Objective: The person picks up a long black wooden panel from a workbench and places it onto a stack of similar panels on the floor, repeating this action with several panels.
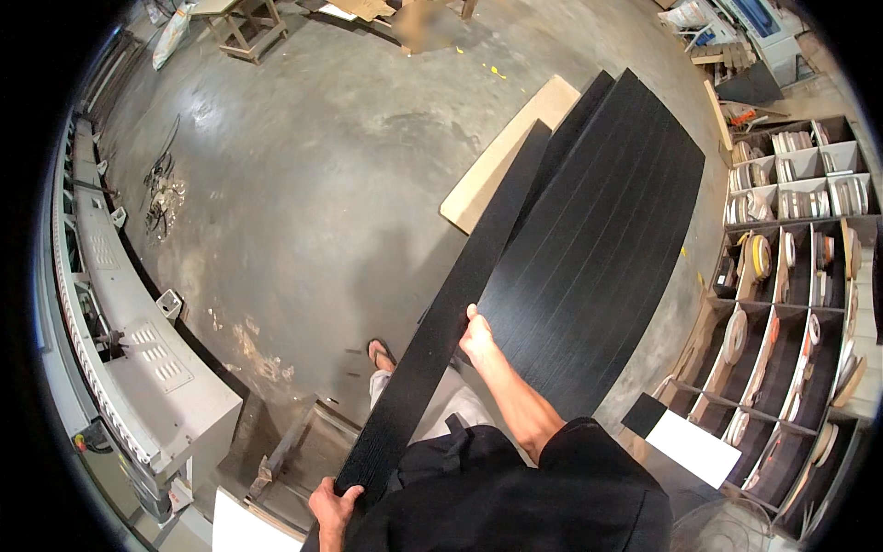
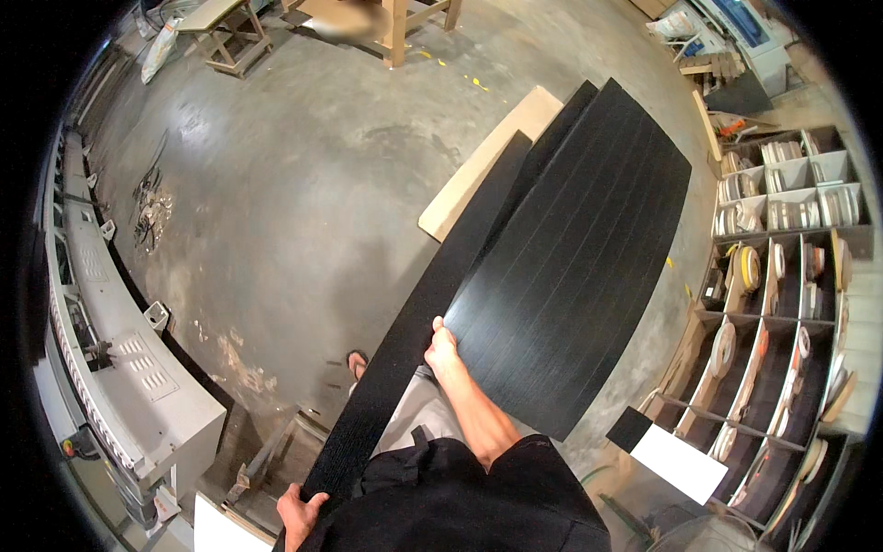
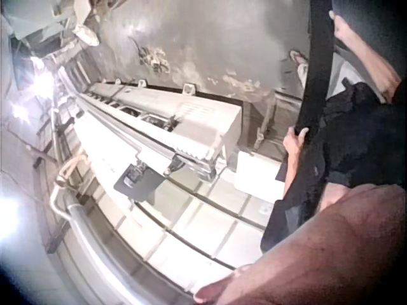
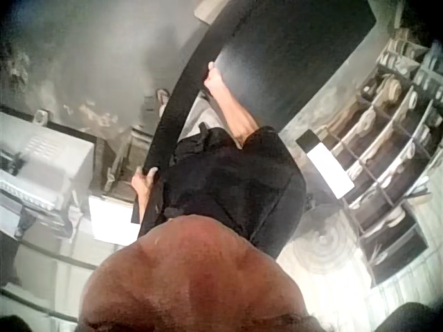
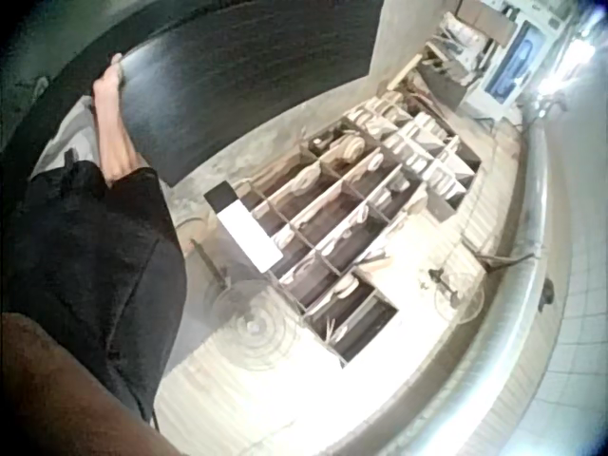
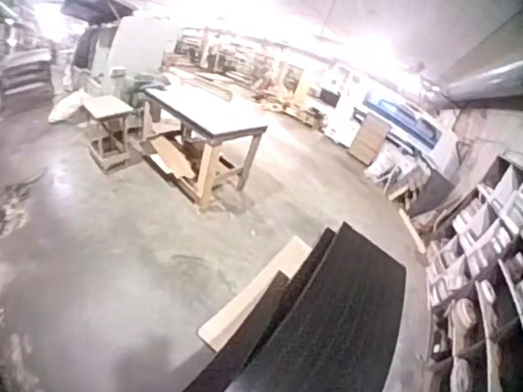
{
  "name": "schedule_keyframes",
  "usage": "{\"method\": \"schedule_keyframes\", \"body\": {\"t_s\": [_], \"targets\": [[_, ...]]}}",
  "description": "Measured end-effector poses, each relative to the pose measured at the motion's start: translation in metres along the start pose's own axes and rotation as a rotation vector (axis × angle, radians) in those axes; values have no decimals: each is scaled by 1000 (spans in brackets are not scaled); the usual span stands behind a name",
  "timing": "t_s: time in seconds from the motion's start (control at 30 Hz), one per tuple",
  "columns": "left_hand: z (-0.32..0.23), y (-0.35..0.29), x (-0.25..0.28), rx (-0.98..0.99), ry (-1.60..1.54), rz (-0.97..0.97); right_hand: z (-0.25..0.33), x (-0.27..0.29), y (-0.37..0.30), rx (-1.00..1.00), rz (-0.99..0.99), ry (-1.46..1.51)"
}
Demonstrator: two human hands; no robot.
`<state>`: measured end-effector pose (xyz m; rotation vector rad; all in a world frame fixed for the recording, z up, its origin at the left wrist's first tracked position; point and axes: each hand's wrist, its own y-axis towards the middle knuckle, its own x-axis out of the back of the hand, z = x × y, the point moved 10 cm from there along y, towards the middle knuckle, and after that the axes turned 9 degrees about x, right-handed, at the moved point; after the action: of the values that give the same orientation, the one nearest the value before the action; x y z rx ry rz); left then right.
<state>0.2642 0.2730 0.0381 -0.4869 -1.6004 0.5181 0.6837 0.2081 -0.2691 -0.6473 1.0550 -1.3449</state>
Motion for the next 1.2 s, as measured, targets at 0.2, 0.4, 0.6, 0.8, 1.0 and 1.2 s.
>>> {"method": "schedule_keyframes", "body": {"t_s": [0.2, 0.4, 0.6, 0.8, 1.0, 1.2], "targets": [[-13, 52, -8, -105, -31, -42, 22, -52, -1, 19, 114, 151], [-107, 128, -32, -234, -35, 41, 60, -47, 51, 210, 105, 71], [-196, 180, -98, -329, -7, 198, -13, 7, 38, 62, 208, -42], [-255, 262, -227, -569, -141, 348, -114, 132, -32, 237, 25, -1117], [-330, 343, -355, -623, -192, 444, -161, 165, -56, 48, 23, -1801], [-389, 386, -452, -557, -351, 446, -163, 171, -54, 56, -21, -1817]]}}
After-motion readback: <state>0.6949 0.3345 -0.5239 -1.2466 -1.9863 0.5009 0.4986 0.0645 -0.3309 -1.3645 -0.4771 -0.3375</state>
